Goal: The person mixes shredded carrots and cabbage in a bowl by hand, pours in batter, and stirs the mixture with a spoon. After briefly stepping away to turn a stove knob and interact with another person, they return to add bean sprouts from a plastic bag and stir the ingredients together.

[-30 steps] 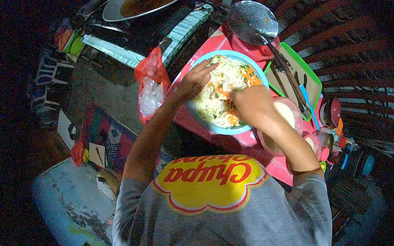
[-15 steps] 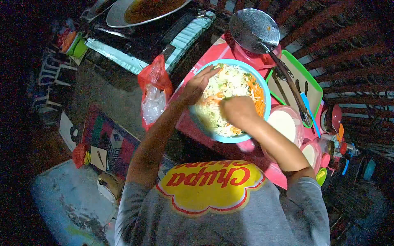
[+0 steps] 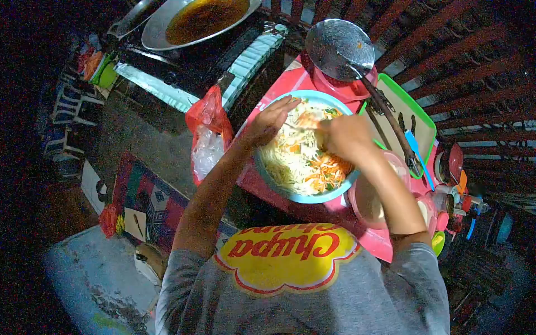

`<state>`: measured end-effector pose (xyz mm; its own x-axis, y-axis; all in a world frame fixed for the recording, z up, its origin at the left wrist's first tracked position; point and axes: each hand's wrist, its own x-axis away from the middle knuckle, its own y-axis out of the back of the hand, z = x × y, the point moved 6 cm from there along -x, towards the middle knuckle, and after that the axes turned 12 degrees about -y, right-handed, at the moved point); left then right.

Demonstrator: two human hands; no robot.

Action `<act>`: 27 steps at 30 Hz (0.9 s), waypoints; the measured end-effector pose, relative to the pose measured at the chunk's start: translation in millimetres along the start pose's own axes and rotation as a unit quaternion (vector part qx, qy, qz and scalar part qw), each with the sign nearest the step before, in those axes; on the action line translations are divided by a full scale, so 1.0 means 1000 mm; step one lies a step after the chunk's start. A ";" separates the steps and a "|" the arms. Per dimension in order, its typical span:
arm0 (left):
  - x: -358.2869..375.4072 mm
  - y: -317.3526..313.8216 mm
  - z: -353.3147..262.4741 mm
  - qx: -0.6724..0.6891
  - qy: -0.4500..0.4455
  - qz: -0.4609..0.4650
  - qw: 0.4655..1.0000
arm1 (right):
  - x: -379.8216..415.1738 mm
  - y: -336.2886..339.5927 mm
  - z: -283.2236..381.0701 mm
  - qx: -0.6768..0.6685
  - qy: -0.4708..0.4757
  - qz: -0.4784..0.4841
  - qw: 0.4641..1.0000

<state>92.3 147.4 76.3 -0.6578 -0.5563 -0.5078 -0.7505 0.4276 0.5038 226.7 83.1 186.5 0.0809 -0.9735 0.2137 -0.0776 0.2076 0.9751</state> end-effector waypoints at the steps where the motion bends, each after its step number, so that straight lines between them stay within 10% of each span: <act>1: -0.001 0.002 -0.001 0.020 0.009 -0.011 1.000 | 0.000 0.014 -0.006 0.030 -0.029 0.023 0.999; 6: 0.001 0.001 0.002 0.032 0.011 -0.012 0.999 | 0.004 -0.058 0.049 0.018 0.052 0.008 0.998; 13: 0.002 0.005 -0.001 0.051 -0.003 -0.044 0.998 | 0.026 0.023 -0.009 0.035 0.001 0.065 0.997; 17: -0.001 0.005 -0.005 0.046 0.024 -0.034 0.998 | 0.028 -0.081 -0.001 0.035 0.013 0.090 0.995; 27: -0.002 0.007 -0.008 0.030 0.011 -0.035 0.999 | 0.074 -0.021 -0.040 0.010 0.024 0.092 0.995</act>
<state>88.5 146.1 86.5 -0.6018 -0.6015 -0.5253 -0.7980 0.4281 0.4240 274.0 10.9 183.9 0.1109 -0.9132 0.3922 -0.1149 0.3802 0.9177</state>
